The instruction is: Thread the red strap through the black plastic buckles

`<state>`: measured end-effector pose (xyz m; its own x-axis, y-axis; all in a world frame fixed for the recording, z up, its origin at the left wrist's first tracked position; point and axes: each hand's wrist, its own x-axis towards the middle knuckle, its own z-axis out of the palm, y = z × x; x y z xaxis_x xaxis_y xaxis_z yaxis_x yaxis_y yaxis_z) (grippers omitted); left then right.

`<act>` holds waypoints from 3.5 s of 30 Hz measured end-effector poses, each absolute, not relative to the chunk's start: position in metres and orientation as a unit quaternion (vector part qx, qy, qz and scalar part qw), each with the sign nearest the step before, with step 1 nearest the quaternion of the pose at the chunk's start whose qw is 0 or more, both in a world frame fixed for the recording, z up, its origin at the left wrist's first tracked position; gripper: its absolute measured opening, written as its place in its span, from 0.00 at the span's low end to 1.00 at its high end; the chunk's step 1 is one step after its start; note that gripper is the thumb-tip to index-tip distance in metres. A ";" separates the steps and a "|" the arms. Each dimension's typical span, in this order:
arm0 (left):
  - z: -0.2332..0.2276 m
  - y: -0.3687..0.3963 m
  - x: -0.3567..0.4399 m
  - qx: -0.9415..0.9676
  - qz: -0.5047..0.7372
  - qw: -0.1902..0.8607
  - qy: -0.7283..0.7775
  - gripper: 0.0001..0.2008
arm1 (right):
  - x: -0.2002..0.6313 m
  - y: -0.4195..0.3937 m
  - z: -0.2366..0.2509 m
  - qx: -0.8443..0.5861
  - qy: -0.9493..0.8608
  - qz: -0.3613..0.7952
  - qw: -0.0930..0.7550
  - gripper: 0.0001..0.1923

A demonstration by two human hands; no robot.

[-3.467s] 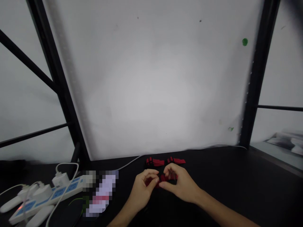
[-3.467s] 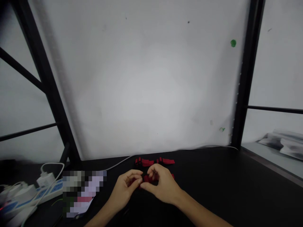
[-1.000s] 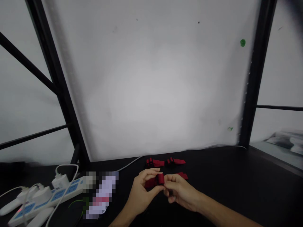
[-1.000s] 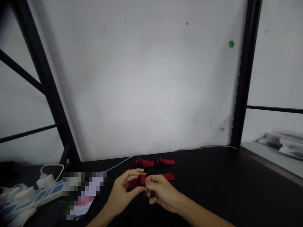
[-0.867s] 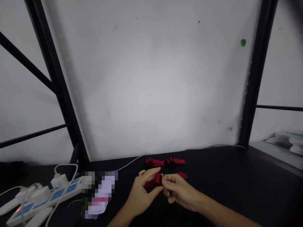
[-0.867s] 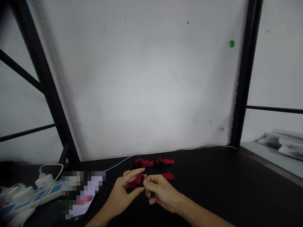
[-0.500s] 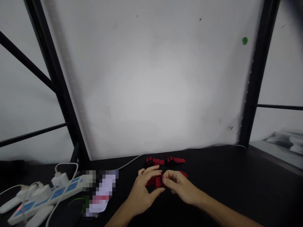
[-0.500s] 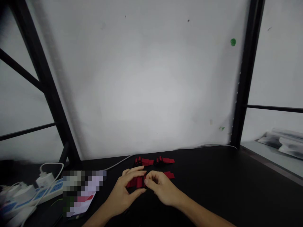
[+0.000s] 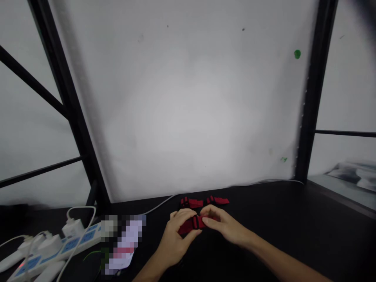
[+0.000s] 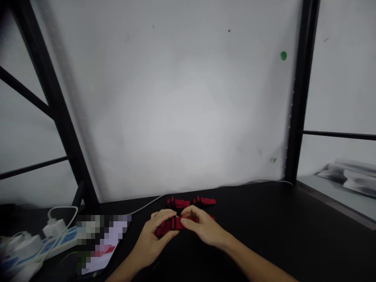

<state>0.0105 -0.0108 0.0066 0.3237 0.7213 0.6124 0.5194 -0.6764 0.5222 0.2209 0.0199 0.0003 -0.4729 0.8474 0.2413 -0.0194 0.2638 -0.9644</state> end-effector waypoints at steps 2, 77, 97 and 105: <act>0.004 -0.008 0.012 0.815 0.417 0.081 0.395 0.16 | 0.223 0.025 0.000 -0.312 -0.686 0.519 0.403 0.14; -0.008 -0.003 0.031 0.838 0.290 0.138 0.441 0.08 | 0.274 0.011 -0.010 -0.519 -0.767 0.333 0.179 0.16; -0.014 -0.004 0.032 0.744 0.365 0.239 0.506 0.10 | 0.225 0.044 -0.026 -0.314 -0.543 0.649 0.430 0.15; -0.017 -0.006 0.036 0.758 0.360 0.243 0.486 0.22 | 0.218 0.035 -0.028 -0.381 -0.578 0.583 0.426 0.11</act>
<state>0.0359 -0.0062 -0.0166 0.2678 0.9123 0.3097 0.5629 -0.4091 0.7182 0.2181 0.0345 -0.0281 -0.3468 0.9367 0.0478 -0.0552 0.0305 -0.9980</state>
